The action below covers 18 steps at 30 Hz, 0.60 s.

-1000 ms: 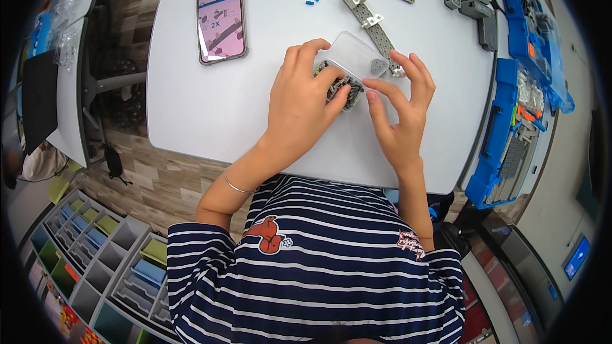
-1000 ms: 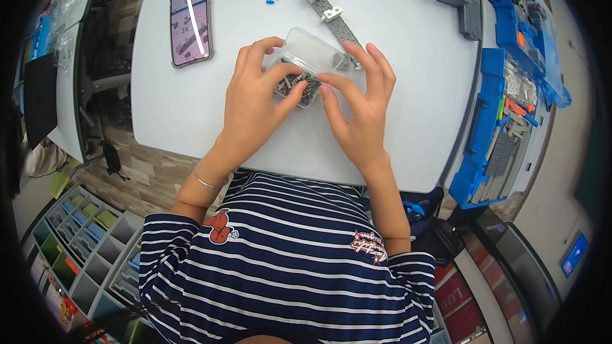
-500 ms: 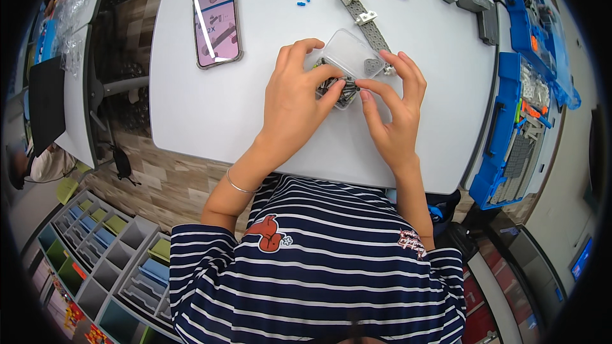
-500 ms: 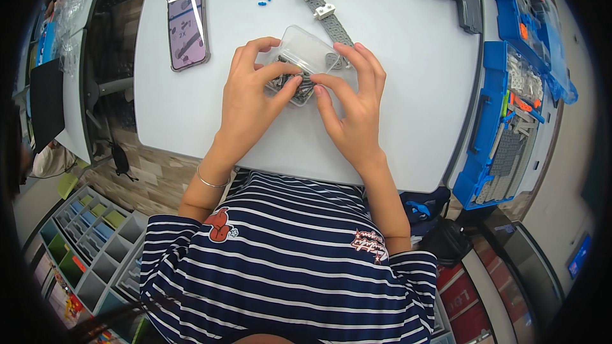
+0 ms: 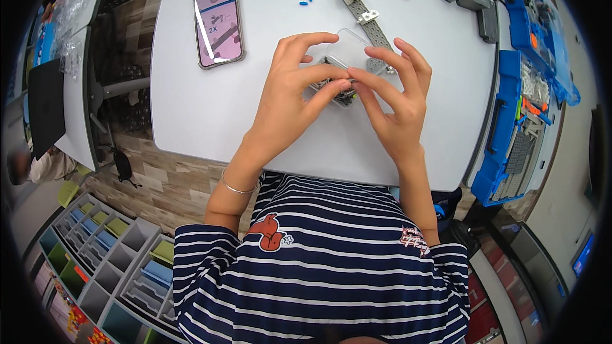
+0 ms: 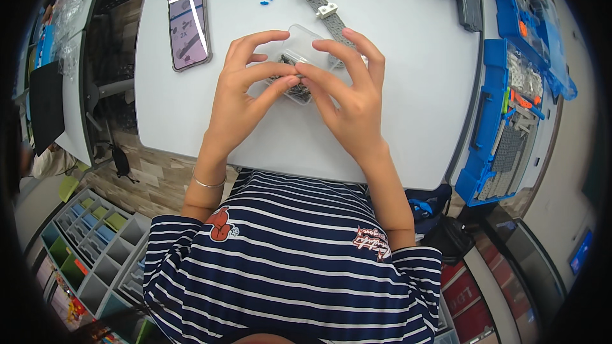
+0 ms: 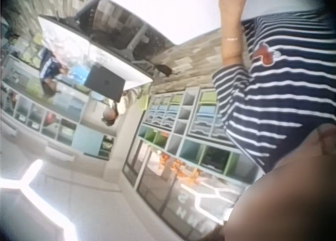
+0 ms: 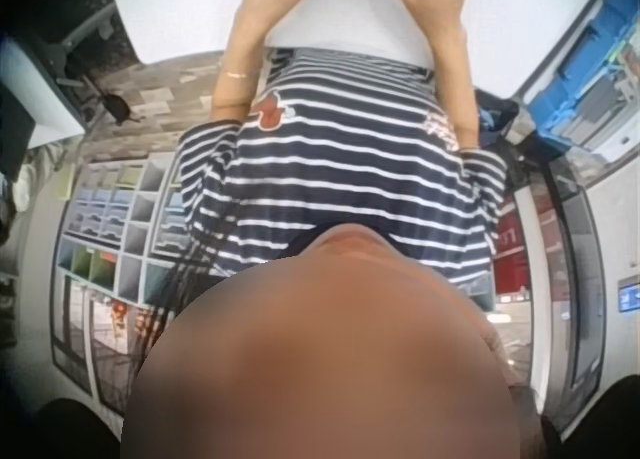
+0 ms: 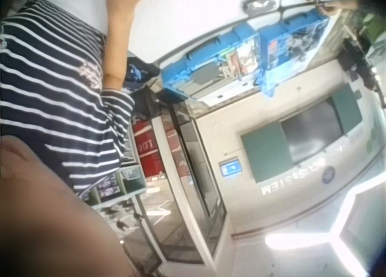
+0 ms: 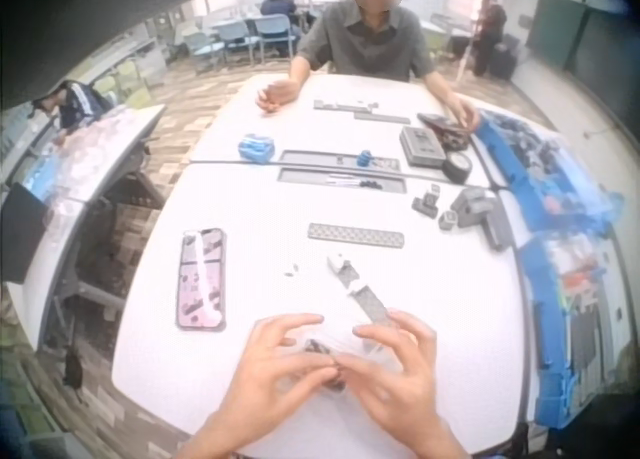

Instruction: The person assembles a LEGO Technic model by selecting small parts from a container and attaching them to a long grey beam. They frequently consult a smartphone displaying assembly instructions, then connect additional beams and small components to build the structure.

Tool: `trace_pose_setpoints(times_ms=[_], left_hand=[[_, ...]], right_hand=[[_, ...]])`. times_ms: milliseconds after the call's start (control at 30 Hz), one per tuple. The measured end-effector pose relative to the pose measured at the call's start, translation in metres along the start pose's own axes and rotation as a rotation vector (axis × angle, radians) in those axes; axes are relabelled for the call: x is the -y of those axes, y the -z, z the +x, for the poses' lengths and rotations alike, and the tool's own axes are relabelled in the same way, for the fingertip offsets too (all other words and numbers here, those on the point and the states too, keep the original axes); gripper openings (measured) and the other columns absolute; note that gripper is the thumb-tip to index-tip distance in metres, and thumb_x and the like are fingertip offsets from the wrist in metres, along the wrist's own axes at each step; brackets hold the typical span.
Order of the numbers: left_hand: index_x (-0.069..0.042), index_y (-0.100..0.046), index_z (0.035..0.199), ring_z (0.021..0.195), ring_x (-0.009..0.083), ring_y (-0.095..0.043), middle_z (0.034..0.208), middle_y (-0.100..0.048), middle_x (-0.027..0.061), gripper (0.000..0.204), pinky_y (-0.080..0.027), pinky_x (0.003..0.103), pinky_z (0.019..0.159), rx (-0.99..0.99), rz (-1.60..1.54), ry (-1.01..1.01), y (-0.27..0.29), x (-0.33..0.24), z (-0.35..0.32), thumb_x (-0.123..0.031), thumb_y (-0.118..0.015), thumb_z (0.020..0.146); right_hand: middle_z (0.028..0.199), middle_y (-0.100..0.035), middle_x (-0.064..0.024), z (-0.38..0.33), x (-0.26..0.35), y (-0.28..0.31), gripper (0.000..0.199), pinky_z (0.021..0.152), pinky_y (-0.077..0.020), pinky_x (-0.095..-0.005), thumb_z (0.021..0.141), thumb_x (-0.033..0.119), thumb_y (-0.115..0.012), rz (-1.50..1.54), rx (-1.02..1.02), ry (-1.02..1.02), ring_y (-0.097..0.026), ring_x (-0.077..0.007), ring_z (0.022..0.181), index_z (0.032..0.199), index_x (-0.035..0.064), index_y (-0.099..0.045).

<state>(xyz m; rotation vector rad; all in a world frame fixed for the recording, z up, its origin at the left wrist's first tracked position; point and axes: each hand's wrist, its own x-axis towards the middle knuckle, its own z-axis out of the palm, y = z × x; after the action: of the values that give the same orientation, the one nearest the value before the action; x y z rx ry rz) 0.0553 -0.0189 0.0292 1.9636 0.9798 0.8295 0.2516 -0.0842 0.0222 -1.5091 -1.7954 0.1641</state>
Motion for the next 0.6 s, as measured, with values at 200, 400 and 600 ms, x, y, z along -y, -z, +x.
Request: trace_pose_setpoints(times_ms=[200, 400, 600], left_hand=[[-0.013, -0.086, 0.104, 0.130, 0.0294, -0.054, 0.138, -0.066, 0.0066, 0.017, -0.053, 0.043, 0.100, -0.043, 0.071, -0.025, -0.001, 0.001, -0.001, -0.017, -0.086, 0.087], [-0.010, -0.085, 0.100, 0.123, 0.0301, -0.051, 0.124, -0.059, 0.0080, 0.028, -0.051, 0.042, 0.092, -0.022, 0.306, 0.070, -0.011, -0.004, -0.006, -0.017, -0.094, 0.075], [-0.008, -0.083, 0.095, 0.121, 0.0306, -0.052, 0.127, -0.060, 0.0090, 0.021, -0.052, 0.039, 0.092, -0.038, 0.359, 0.052, -0.017, -0.001, -0.001, -0.013, -0.092, 0.077]], right_hand=[[0.123, -0.074, 0.0013, 0.003, -0.010, 0.010, 0.023, 0.109, -0.0457, -0.0407, 0.079, 0.009, -0.088, -0.041, -0.014, 0.034, -0.050, -0.0314, 0.140, 0.100, 0.0177, -0.085], [0.120, -0.073, -0.0032, 0.000, -0.024, 0.012, 0.004, 0.109, -0.0461, -0.0449, 0.084, 0.011, -0.077, 0.124, -0.076, -0.115, -0.053, -0.0319, 0.136, 0.088, 0.0083, -0.076], [0.121, -0.073, -0.0051, -0.003, -0.030, 0.010, 0.005, 0.109, -0.0465, -0.0464, 0.086, 0.010, -0.076, 0.173, -0.075, -0.149, -0.055, -0.0331, 0.134, 0.088, 0.0063, -0.075]])
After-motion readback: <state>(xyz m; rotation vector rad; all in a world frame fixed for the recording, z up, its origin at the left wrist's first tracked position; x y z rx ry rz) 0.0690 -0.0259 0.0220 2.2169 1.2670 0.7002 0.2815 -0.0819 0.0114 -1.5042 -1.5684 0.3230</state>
